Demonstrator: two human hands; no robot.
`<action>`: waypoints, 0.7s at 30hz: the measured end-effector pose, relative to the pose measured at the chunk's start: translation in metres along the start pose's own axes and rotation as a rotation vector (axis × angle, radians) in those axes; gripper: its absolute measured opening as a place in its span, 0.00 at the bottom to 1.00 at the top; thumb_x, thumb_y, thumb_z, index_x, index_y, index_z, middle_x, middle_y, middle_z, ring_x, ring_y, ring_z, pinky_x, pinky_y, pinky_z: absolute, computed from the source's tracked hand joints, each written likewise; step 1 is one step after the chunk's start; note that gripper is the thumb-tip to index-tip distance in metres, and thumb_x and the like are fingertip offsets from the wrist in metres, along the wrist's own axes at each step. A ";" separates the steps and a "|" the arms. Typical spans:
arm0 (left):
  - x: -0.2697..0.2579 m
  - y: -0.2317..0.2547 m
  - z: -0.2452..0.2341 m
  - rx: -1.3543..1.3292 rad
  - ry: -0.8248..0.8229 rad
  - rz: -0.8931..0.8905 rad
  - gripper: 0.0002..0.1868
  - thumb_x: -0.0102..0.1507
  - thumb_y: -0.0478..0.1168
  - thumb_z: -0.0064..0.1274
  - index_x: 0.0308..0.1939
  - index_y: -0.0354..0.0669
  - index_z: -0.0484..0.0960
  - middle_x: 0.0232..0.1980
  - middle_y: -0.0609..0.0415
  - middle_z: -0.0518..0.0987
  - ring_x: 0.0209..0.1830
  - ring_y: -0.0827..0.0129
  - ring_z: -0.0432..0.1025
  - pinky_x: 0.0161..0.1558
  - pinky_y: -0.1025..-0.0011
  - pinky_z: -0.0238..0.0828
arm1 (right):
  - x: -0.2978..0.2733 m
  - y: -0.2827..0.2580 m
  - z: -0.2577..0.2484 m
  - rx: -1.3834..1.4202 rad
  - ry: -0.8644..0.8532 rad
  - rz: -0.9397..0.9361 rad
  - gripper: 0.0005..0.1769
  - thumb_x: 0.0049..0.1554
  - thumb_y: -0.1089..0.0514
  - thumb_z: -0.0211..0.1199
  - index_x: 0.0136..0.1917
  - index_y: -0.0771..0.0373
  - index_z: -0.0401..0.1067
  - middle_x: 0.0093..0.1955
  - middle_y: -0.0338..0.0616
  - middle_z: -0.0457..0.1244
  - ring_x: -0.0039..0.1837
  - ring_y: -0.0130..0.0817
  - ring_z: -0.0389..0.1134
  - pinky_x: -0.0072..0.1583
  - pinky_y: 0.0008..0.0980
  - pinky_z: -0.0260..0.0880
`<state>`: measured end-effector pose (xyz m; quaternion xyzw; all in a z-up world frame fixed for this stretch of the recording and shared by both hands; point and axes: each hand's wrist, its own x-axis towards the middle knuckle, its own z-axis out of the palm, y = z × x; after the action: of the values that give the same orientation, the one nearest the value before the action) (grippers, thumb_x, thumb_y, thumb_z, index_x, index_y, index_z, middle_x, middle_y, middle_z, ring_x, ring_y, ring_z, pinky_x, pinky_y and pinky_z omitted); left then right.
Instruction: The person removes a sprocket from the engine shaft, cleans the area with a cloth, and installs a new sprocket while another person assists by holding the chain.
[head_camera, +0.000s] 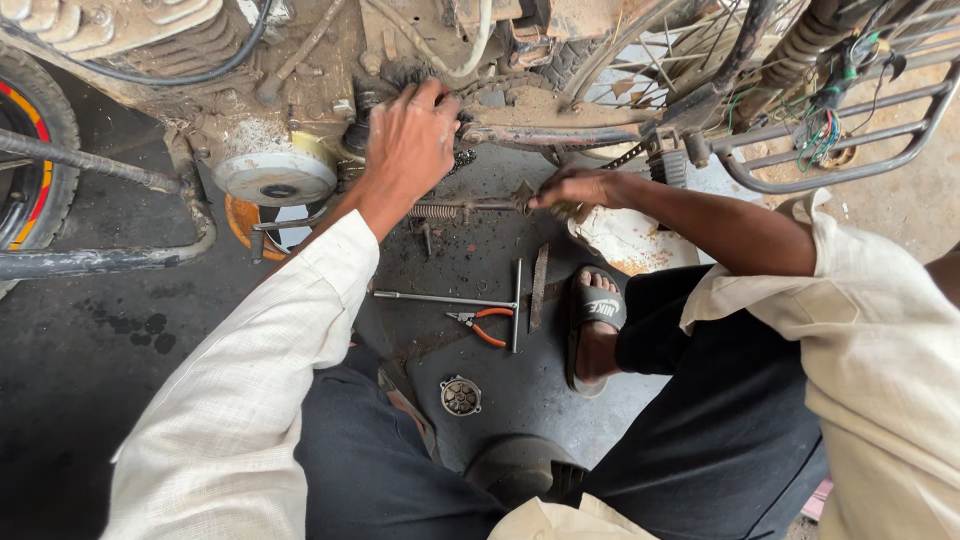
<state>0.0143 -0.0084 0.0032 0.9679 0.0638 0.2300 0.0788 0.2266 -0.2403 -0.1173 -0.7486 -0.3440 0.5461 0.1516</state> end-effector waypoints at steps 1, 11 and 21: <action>0.002 0.000 0.002 0.002 0.005 -0.004 0.15 0.61 0.35 0.60 0.51 0.36 0.86 0.55 0.38 0.80 0.50 0.49 0.77 0.44 0.45 0.73 | -0.001 -0.003 -0.008 -0.196 0.193 0.003 0.29 0.59 0.40 0.69 0.61 0.62 0.69 0.72 0.55 0.50 0.72 0.54 0.53 0.69 0.58 0.59; 0.018 -0.015 0.034 -0.099 -0.144 -0.211 0.16 0.66 0.29 0.54 0.58 0.35 0.83 0.60 0.30 0.77 0.40 0.50 0.80 0.39 0.53 0.80 | 0.040 0.037 -0.025 -0.078 0.293 -0.074 0.44 0.40 0.42 0.80 0.63 0.65 0.66 0.73 0.57 0.57 0.75 0.51 0.56 0.72 0.40 0.61; 0.025 0.002 0.029 0.025 -0.005 -0.052 0.14 0.65 0.39 0.55 0.52 0.38 0.85 0.41 0.40 0.83 0.42 0.51 0.79 0.40 0.46 0.72 | 0.097 0.060 -0.040 0.300 0.578 0.216 0.39 0.53 0.33 0.63 0.68 0.59 0.66 0.69 0.49 0.63 0.71 0.61 0.57 0.65 0.47 0.59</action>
<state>0.0496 -0.0103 -0.0108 0.9673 0.0918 0.2249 0.0730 0.3008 -0.2112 -0.2087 -0.8738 -0.1214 0.3689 0.2925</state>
